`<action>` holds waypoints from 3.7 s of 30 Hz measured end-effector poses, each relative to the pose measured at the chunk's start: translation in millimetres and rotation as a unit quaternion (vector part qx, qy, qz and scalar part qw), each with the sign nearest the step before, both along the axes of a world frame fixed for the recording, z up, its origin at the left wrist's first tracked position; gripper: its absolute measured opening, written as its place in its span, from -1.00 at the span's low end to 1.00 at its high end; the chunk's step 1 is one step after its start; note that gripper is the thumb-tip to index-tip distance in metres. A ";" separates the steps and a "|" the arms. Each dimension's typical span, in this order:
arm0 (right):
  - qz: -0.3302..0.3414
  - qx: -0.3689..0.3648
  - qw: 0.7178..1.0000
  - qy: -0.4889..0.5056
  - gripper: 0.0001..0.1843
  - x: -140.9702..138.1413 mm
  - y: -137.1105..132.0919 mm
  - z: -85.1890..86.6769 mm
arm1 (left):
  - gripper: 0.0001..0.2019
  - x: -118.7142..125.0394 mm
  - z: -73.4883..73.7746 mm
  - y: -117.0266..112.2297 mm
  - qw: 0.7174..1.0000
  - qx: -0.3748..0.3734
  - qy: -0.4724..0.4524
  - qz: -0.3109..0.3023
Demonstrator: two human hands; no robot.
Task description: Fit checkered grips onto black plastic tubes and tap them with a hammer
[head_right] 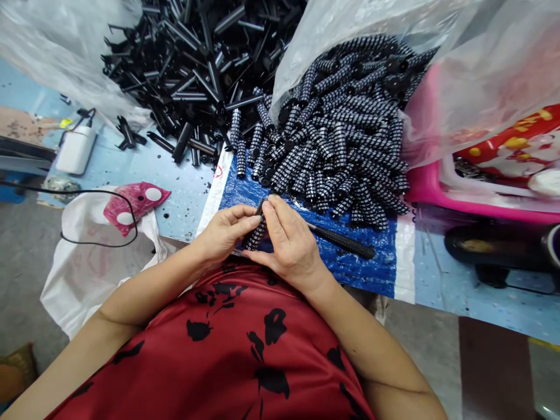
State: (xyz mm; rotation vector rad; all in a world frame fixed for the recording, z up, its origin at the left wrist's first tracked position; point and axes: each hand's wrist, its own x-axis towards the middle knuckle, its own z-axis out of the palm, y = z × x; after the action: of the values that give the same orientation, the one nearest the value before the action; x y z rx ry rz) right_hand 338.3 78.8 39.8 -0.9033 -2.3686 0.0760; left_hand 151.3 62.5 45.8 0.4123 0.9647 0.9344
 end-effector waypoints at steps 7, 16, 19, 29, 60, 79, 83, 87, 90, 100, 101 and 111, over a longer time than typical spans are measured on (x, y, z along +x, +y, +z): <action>-0.100 -0.014 0.987 -0.123 -0.31 45.3 4.9 -17.0 | -0.64 -29.9 -38.2 4.8 0.937 0.214 0.277 0.000; -0.098 -0.002 0.994 -0.039 -0.76 37.6 8.9 2.6 | -0.65 -75.5 -39.7 35.4 0.791 0.187 0.532 -0.237; -0.078 -0.019 0.993 -0.089 -0.77 20.0 17.6 4.3 | -0.67 -71.3 -37.6 37.3 0.805 0.166 0.520 -0.233; -0.016 0.066 0.998 0.009 -0.70 1.0 12.0 15.9 | -0.74 -80.6 -35.5 60.1 0.805 0.177 0.479 -0.303; -0.005 -0.037 0.990 -0.134 -0.63 14.2 52.7 -4.3 | -0.68 -256.4 39.4 -72.3 0.719 0.233 0.496 -0.427; -0.049 -0.237 0.929 -0.279 -0.51 -61.1 72.3 -5.6 | -0.85 -187.4 -69.9 121.9 0.625 0.222 0.748 0.020; -0.072 -0.269 0.905 -0.321 -0.47 -55.8 68.2 4.8 | -0.85 -155.4 -53.9 81.3 0.687 0.287 0.662 0.086; -0.011 -0.295 0.882 -0.368 -0.40 -77.0 83.7 23.9 | -0.78 -121.8 -44.8 39.6 0.871 0.197 0.433 0.121; 0.026 -0.256 0.883 -0.394 -0.42 -84.3 88.8 39.3 | -0.66 -115.6 -39.6 16.5 0.932 0.095 0.305 0.172; 0.000 -0.264 0.857 -0.442 -0.50 -80.4 94.4 32.3 | -0.59 -83.0 -42.5 12.6 0.978 0.047 0.201 0.002; -0.013 -0.282 0.874 -0.396 -0.50 -72.6 92.7 23.5 | -0.64 -76.2 -45.8 14.2 0.977 0.047 0.205 -0.019; 0.038 -0.589 0.794 0.144 -0.54 -33.0 25.4 -8.9 | -0.82 -36.5 -4.3 24.2 0.885 0.341 0.317 0.031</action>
State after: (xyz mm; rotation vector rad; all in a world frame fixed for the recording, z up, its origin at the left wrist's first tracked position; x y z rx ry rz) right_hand 305.2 104.2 30.8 -1.1627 -1.8837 1.7340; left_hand 114.7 86.8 41.6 1.3558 1.2170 1.2194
